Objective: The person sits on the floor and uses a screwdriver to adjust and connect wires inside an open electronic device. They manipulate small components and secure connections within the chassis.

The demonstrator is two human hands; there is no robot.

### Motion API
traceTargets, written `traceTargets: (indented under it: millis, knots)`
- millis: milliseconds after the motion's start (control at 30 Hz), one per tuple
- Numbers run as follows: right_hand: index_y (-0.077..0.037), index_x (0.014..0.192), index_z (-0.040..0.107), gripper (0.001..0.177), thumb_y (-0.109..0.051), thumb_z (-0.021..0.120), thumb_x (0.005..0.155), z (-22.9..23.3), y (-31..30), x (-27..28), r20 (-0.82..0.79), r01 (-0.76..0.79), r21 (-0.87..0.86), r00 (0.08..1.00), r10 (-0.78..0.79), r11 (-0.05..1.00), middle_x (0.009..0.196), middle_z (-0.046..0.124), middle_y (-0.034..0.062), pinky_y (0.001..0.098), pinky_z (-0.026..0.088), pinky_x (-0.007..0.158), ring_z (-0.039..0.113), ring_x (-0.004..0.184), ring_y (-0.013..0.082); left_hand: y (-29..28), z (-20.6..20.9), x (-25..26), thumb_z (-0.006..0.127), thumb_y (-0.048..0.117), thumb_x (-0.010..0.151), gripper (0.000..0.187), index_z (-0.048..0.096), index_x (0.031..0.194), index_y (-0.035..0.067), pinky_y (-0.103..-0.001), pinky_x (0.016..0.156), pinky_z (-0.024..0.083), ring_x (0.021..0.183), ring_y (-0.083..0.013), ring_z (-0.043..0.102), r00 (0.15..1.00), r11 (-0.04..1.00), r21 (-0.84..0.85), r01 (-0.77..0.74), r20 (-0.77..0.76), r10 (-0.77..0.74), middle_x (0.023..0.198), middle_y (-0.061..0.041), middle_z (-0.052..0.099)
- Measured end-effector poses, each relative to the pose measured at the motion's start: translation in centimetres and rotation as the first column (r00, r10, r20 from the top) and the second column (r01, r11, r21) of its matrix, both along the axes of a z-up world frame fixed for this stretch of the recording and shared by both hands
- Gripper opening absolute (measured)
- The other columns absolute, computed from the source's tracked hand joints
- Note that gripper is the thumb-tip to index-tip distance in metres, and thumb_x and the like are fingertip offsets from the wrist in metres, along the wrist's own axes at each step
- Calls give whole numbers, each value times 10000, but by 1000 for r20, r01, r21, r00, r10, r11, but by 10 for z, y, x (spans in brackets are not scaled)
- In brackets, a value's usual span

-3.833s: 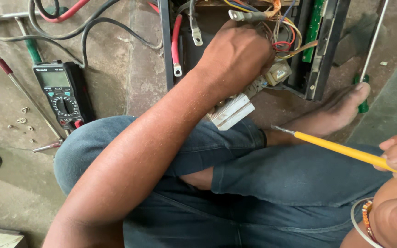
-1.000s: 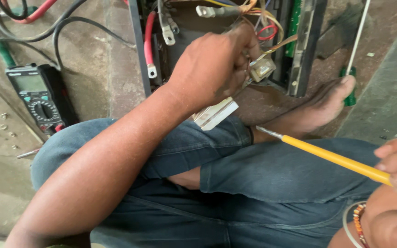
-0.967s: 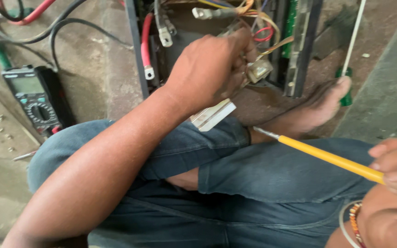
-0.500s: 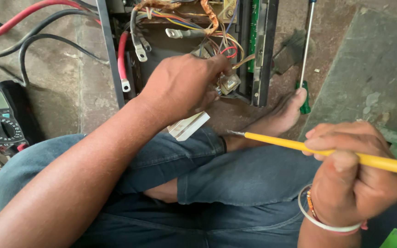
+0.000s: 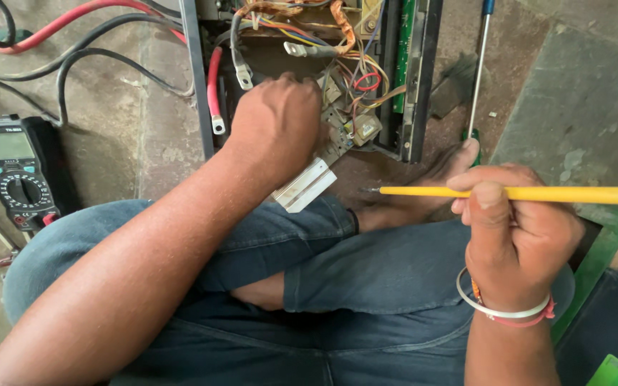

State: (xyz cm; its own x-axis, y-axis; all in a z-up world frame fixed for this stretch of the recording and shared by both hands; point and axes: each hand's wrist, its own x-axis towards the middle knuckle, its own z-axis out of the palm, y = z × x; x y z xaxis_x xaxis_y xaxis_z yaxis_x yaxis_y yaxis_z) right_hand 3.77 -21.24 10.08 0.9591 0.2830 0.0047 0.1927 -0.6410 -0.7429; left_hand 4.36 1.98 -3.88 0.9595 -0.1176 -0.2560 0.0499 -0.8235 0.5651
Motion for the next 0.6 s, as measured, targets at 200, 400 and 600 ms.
traceTargets:
  millis: [200,400,600]
  knots:
    - [17,1045,694,288,-234,607,1157,-1,2,-1,-50,13,67,999,-10,998,728,617,37,202,511,696,605,635,77,-5,21,-17,804,614,783,919,554,1214,-159,-414,823,551,988,-377,671,997,995,57,77,-30,-75,1100,-270,664]
    - [27,1033,715,235,-157,647,1164,-2,-7,-6,2,-85,30,996,85,996,760,661,50,199,484,624,645,646,86,-5,49,-55,845,631,705,1240,294,1464,-181,-408,919,505,1102,-401,610,999,998,37,-42,-17,42,1287,-301,571]
    - [42,1107,692,152,-101,667,1150,7,-13,-14,-27,-133,178,990,140,975,878,688,77,206,547,695,691,742,98,-11,60,-95,917,546,592,1310,264,1499,-137,-411,969,482,1162,-396,582,980,978,58,-199,-5,200,1374,-277,525]
